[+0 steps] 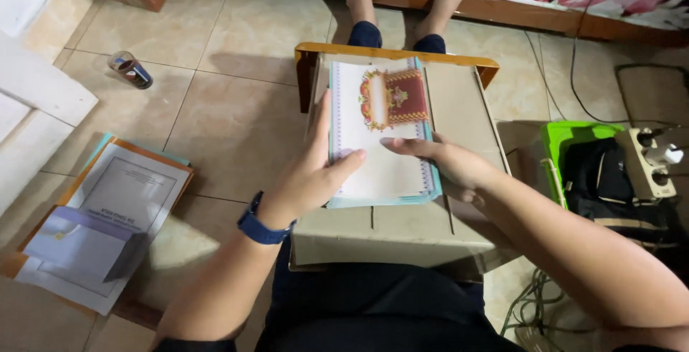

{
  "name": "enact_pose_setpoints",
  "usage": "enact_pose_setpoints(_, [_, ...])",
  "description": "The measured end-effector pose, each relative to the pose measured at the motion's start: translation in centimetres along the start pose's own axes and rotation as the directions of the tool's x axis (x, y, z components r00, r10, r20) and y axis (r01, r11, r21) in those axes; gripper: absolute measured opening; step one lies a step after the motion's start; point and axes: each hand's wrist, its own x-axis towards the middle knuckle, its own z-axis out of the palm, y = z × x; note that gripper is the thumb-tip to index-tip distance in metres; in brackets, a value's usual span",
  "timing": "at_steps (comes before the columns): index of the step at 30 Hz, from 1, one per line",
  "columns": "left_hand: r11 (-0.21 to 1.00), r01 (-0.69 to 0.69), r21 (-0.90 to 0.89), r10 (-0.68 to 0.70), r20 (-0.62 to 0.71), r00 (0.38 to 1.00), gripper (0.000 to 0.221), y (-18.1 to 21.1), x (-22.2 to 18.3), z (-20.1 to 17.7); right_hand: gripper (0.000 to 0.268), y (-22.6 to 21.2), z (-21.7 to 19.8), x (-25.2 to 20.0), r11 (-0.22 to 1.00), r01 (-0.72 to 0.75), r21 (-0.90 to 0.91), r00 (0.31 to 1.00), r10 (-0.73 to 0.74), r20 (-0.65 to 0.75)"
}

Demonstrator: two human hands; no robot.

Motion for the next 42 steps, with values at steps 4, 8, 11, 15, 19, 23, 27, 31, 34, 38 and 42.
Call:
enact_pose_setpoints(4, [0.971,0.171,-0.165,-0.175,-0.014,0.984,0.107,-1.4,1.4,0.1,0.079,0.6,0.1,0.2,0.999,0.011,0.043,1.000,-0.011,0.004])
enact_pose_setpoints(8, [0.973,-0.040,-0.228,0.010,-0.130,0.991,0.092,-4.5,1.7,0.2,0.076,0.5,-0.3,-0.2,0.992,0.015,0.123,1.000,-0.013,-0.015])
enact_pose_setpoints(11, [0.970,-0.241,-0.044,0.228,-0.194,0.954,0.071,-4.1,0.9,0.3,0.076,0.6,-0.5,-0.3,0.993,-0.012,0.118,1.000,0.012,-0.003])
enact_pose_setpoints(15, [0.913,-0.395,0.099,0.407,-0.197,0.892,0.044,-3.3,-0.8,0.2,0.080,0.4,0.1,-0.4,0.997,-0.058,0.055,0.998,0.057,0.025])
enact_pose_setpoints(19, [0.929,-0.370,0.009,0.368,-0.132,0.920,0.051,-2.9,-2.2,-0.2,0.084,0.6,-0.2,-0.1,0.997,-0.030,0.077,1.000,0.029,0.012])
enact_pose_setpoints(23, [0.972,-0.170,0.164,0.196,-0.158,0.968,0.069,-4.8,-1.3,-1.2,0.054,-1.6,-1.4,-0.1,0.997,-0.021,0.079,1.000,0.022,-0.010])
enact_pose_setpoints(27, [0.711,0.071,0.700,-0.035,-0.067,0.997,0.074,-6.8,-1.3,-0.4,0.038,-3.8,-8.2,4.4,0.987,0.091,-0.131,0.996,-0.094,-0.013])
enact_pose_setpoints(31, [0.739,0.094,0.667,-0.137,0.013,0.990,0.062,-7.1,-1.5,-0.7,0.050,-6.4,-7.2,3.9,0.967,0.229,-0.110,0.973,-0.223,0.063])
enact_pose_setpoints(34, [0.804,0.049,0.592,-0.053,-0.010,0.999,0.055,-7.2,-1.6,-0.5,0.034,-6.3,-5.2,4.2,0.976,0.212,-0.041,0.977,-0.212,0.010])
enact_pose_setpoints(38, [0.802,0.043,0.596,-0.039,-0.020,0.999,0.056,-7.4,-1.9,-0.5,0.046,-4.5,-3.6,6.8,0.974,0.078,0.212,0.997,-0.071,-0.038])
enact_pose_setpoints(42, [0.758,0.040,0.652,-0.031,-0.025,0.999,0.057,-8.1,-1.8,-0.2,0.048,-4.0,-2.3,7.1,0.982,-0.001,0.187,1.000,0.007,-0.027])
